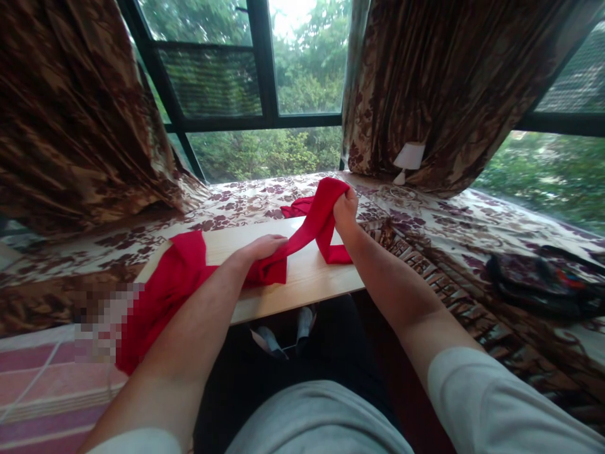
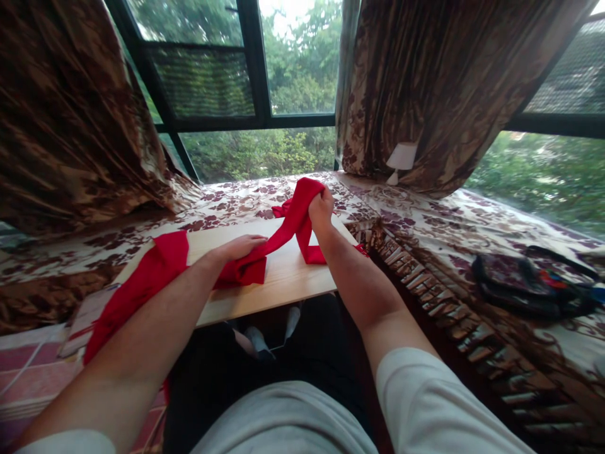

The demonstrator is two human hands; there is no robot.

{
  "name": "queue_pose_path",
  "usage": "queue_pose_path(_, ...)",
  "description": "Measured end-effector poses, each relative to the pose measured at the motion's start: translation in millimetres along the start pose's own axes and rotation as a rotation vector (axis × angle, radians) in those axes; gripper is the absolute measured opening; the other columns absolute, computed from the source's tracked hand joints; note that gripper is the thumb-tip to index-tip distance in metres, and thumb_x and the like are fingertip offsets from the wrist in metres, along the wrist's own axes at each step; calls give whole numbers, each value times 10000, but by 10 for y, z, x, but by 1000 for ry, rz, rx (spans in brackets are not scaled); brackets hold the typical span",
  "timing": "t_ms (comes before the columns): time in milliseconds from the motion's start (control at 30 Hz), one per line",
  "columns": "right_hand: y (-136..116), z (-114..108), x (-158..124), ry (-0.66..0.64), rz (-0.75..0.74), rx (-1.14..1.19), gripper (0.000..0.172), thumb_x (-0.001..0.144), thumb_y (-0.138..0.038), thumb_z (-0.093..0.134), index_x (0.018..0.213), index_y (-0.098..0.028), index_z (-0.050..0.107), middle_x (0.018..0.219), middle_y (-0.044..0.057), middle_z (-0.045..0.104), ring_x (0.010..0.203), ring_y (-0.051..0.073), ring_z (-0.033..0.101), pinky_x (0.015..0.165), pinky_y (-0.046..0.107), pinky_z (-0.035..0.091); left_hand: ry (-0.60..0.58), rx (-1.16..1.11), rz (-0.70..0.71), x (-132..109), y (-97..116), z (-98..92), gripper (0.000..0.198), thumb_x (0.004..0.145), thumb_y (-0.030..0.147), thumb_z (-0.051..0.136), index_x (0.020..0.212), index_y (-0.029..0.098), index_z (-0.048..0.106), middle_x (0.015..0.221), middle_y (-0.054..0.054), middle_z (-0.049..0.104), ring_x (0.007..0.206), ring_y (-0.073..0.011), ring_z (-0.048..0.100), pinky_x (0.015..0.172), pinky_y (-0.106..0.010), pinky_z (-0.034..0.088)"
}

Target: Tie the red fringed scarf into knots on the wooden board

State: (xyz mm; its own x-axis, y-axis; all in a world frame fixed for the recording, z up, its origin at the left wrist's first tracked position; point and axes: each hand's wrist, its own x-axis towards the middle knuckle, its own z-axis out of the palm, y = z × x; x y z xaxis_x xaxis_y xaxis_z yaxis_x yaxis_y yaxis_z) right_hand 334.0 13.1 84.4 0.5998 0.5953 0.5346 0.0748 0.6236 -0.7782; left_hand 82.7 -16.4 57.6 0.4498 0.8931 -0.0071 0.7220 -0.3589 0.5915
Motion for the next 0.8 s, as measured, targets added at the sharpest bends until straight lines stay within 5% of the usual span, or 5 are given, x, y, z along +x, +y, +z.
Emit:
queue_pose_path(200, 18, -142, 121, 64, 30, 34, 212, 834, -367, 533, 919, -188, 607, 786, -24, 619, 757, 146, 576, 703, 286, 519, -126, -208, 1, 44, 32, 49, 200, 667, 396, 662, 672, 201, 707, 674, -19, 680, 658, -205, 619, 662, -328, 514)
queue_pose_path(400, 132, -232, 200, 120, 46, -21, 255, 852, -371, 476, 956, -173, 599, 835, 8, 627, 781, 163, 590, 727, 321, 534, -91, -486, -113, -74, 121, -27, 330, 574, 355, 796, 861, 196, 759, 686, -17, 715, 564, -172, 622, 492, -258, 447)
queue_pose_path(633, 123, -282, 193, 50, -48, -153, 353, 889, -448, 414, 972, -179, 626, 862, 22, 634, 796, 169, 589, 697, 309, 532, -352, -637, -238, -306, 205, -235, 382, 551, 431, 892, 807, 163, 796, 769, -129, 768, 623, -264, 704, 573, -343, 556)
queue_pose_path(800, -57, -153, 52, -40, 51, -41, 348, 883, -477, 488, 978, -173, 628, 799, 11, 642, 743, 159, 598, 653, 289, 532, -388, -669, -197, -312, 186, -149, 402, 531, 373, 922, 842, 152, 797, 798, -131, 772, 698, -300, 733, 652, -379, 587)
